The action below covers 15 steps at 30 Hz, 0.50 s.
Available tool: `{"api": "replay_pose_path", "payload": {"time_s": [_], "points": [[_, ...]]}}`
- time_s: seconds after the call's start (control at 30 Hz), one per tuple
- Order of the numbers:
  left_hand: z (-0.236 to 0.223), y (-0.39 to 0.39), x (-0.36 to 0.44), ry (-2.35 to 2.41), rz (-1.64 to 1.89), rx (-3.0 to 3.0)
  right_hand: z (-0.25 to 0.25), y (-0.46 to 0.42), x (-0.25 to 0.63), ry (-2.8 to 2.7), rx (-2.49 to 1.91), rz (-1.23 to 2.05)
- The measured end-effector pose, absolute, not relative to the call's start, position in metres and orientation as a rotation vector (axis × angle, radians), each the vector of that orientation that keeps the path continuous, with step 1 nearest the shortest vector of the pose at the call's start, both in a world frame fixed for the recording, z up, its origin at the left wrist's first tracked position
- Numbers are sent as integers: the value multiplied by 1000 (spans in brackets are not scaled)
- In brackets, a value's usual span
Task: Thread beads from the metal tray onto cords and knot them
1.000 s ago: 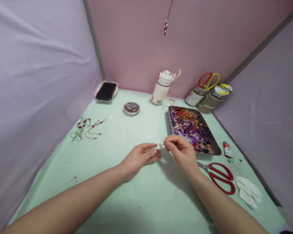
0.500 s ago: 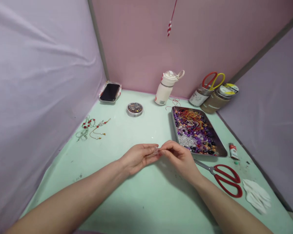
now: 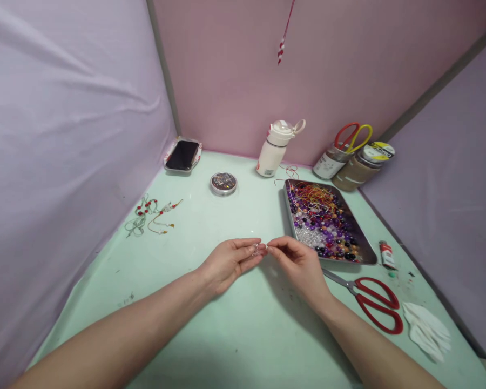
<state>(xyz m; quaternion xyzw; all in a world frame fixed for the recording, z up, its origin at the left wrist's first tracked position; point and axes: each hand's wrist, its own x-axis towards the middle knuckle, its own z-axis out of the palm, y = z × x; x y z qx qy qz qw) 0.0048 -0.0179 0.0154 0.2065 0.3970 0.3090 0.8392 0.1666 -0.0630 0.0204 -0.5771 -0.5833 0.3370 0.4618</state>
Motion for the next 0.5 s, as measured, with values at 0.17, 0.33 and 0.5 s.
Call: {"api": "replay_pose_path", "payload": {"time_s": [0.17,0.33,0.5], "points": [[18,-19,5,822,674,476,19,-64,166,-1647,-1440,563],[19,-19,5,807,687,516,19,-63,168,-1759,-1433,385],[18,-20,5,800,691,536,20,-64,170,-1783,-1454,379]]}}
